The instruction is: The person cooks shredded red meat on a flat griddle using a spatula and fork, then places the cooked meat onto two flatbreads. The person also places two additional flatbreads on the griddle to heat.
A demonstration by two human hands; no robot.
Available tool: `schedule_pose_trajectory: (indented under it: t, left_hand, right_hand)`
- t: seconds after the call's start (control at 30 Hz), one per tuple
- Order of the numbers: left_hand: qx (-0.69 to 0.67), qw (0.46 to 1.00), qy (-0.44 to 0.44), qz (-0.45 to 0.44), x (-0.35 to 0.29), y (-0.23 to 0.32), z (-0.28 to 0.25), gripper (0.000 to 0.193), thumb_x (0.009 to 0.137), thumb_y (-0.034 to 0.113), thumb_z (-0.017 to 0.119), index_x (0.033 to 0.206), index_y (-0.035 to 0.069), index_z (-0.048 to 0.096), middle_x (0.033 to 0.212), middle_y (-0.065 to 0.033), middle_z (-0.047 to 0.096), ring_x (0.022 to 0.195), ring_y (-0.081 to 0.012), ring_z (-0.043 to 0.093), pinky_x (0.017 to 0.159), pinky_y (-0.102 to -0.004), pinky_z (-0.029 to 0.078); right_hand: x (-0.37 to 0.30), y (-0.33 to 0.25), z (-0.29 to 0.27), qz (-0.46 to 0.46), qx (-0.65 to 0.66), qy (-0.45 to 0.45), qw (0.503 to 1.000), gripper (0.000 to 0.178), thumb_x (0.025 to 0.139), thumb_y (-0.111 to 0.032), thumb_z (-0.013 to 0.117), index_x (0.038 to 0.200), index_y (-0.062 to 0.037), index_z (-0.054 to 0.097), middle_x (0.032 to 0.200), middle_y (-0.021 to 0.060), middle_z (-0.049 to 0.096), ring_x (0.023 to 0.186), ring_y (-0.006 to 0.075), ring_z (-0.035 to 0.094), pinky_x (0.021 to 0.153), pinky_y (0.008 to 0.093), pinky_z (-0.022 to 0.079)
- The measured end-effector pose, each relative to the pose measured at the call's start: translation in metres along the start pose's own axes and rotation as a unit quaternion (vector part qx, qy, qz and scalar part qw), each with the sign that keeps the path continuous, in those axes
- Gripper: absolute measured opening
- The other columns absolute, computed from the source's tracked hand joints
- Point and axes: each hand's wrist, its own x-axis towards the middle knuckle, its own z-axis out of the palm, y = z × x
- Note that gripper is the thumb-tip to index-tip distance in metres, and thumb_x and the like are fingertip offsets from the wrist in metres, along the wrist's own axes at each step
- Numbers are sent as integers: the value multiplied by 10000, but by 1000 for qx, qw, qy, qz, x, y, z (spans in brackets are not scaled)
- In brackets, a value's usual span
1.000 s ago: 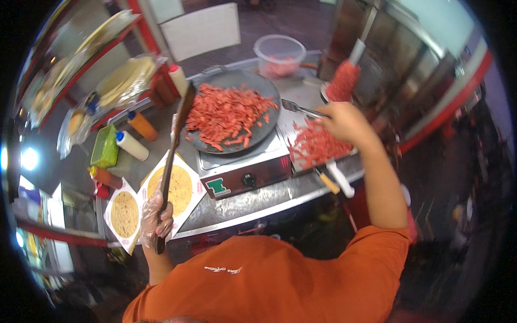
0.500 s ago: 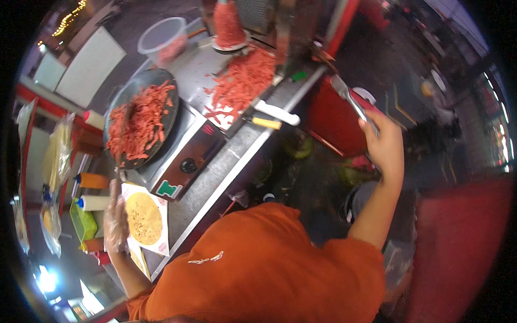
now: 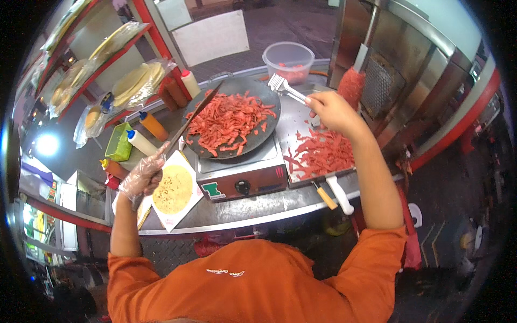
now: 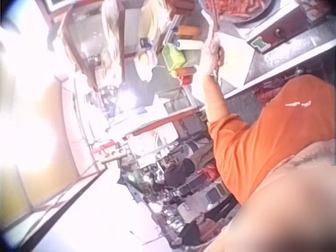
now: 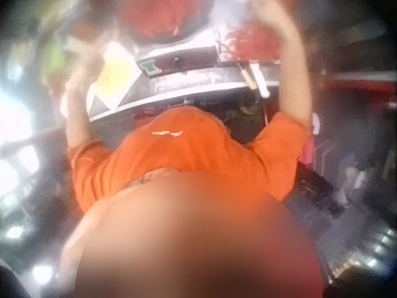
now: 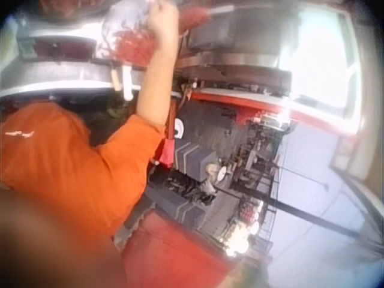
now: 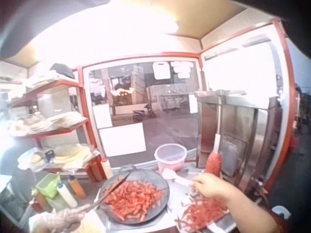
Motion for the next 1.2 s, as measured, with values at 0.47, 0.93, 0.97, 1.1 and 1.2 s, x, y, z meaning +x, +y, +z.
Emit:
schedule_pose_trajectory:
  t: [0.47, 0.93, 0.97, 1.1, 1.2]
  left_hand:
    - [-212, 975, 65, -16, 9, -40, 14, 593, 1104, 374, 583, 1660, 288, 397, 690, 55, 451, 419, -19, 331, 384, -194, 261]
    - [-206, 973, -101, -28, 44, -47, 23, 648, 1111, 435, 547, 1697, 327, 291, 699, 57, 435, 429, -29, 345, 386, -225, 301]
    - [-240, 964, -107, -40, 40, -44, 22, 643, 1111, 428, 554, 1693, 322, 302, 691, 57, 435, 413, -27, 339, 370, -220, 290]
    - [-280, 958, -67, 4, 10, -41, -13, 608, 1105, 386, 585, 1664, 276, 374, 660, 55, 426, 372, -19, 323, 323, -198, 236]
    - [-243, 970, -1, -8, -11, -56, -28, 591, 1107, 397, 576, 1655, 267, 395, 654, 57, 421, 373, -21, 331, 326, -203, 252]
  right_hand:
    - [136, -108, 74, -179, -433, -18, 883, 327, 913, -339, 804, 1092, -65, 808, 977, 190, 786, 938, 368, 751, 800, 476, 576]
    - [118, -72, 81, 153, -1, -94, 984, 468, 1011, -430, 738, 803, -12, 764, 698, 84, 702, 492, 120, 520, 451, 348, 393]
    - [123, -72, 89, 89, -43, -137, 986, 483, 1002, -446, 748, 806, -6, 778, 680, 77, 697, 527, 132, 553, 488, 365, 434]
    - [121, -90, 78, -114, -378, 71, 916, 362, 944, -409, 789, 899, -50, 792, 787, 91, 768, 687, 285, 714, 662, 448, 538]
    - [94, -106, 66, -226, -476, 12, 850, 391, 874, -367, 828, 1181, -125, 804, 1045, 141, 793, 988, 349, 747, 840, 483, 579]
